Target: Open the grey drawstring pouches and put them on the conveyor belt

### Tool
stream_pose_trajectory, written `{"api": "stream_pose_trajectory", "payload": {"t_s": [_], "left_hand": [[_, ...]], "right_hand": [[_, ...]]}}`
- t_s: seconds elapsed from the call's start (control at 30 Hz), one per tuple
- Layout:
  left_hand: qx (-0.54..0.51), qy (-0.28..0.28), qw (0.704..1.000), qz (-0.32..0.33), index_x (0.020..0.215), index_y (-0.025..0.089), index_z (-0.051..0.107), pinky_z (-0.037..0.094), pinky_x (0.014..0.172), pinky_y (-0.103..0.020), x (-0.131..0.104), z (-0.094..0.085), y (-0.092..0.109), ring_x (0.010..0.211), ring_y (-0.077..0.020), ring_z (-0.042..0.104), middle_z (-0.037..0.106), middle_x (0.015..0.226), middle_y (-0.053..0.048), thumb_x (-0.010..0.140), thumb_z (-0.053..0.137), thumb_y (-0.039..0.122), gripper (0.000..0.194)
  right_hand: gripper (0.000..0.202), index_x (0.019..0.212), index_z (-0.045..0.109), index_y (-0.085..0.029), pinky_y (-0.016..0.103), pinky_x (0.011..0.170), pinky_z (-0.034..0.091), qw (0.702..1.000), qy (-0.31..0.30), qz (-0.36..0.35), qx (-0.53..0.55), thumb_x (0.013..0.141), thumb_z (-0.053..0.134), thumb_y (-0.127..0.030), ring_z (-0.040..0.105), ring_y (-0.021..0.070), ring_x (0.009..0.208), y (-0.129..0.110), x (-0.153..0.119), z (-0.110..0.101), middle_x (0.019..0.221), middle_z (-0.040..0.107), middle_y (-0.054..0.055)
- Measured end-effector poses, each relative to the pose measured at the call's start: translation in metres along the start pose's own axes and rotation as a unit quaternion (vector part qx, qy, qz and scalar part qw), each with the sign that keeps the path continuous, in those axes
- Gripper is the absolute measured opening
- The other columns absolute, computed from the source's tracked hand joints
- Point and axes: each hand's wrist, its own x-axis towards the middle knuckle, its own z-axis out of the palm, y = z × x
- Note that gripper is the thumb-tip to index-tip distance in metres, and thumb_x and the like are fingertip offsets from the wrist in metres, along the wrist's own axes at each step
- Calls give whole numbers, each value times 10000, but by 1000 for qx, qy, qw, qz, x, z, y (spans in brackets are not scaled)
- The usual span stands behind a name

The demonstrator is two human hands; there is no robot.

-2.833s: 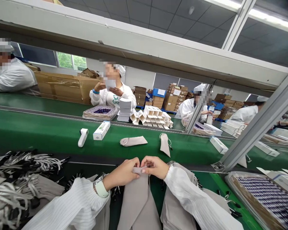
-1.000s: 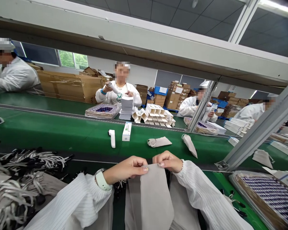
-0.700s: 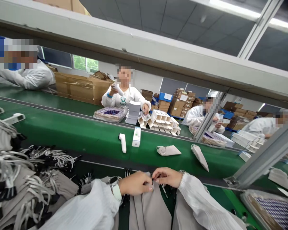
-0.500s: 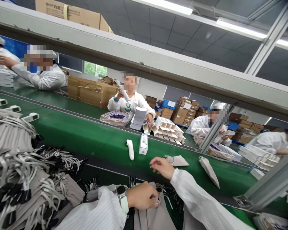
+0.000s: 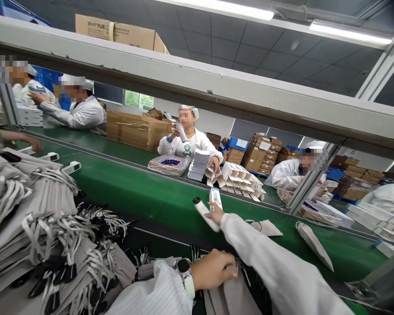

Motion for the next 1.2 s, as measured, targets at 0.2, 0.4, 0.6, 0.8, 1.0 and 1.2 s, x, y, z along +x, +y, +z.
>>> {"api": "stream_pose_trajectory", "payload": {"t_s": [0.2,0.4,0.6,0.8,1.0,1.2], "left_hand": [[-45,10,995,88,796,183,581,365,681,-161,2,-7,22,706,-104,495,526,734,10,824,428,297,192],[-114,17,991,65,730,163,586,348,609,-173,0,-5,38,649,-102,471,501,693,12,779,495,318,186],[-207,67,975,-39,682,141,492,235,443,-174,3,-13,40,479,-62,306,348,543,62,760,503,330,205],[-168,156,973,-9,661,147,478,287,546,-194,5,-20,46,605,-89,366,392,668,27,816,419,313,235],[-148,154,977,-18,680,155,503,305,559,-203,5,-16,46,615,-97,379,377,679,23,815,422,322,230],[-139,174,975,-22,667,160,482,332,604,-201,5,-17,48,670,-97,389,335,786,9,819,409,306,223]], "right_hand": [[842,1258,6,-340,355,703,427,896,-29,-83,435,669,606,-288,571,180,784,32,-98,-74,842,569,13],[964,1210,-6,-437,348,596,444,817,-63,-73,568,588,688,-188,574,169,648,36,-140,-82,783,529,-28],[406,967,398,-272,237,609,419,854,-103,-107,499,647,647,-248,522,87,646,48,-128,-75,779,517,-31],[346,914,454,-201,156,421,383,878,-219,-126,407,642,642,-303,470,63,570,54,-133,-81,774,476,-19],[279,817,501,-162,121,280,159,874,-244,-112,406,689,575,-399,259,-1,351,55,-132,-76,581,437,-62],[510,504,442,-136,157,287,125,895,-256,-94,354,688,413,-610,207,10,311,54,-135,-56,397,283,-81]]}}
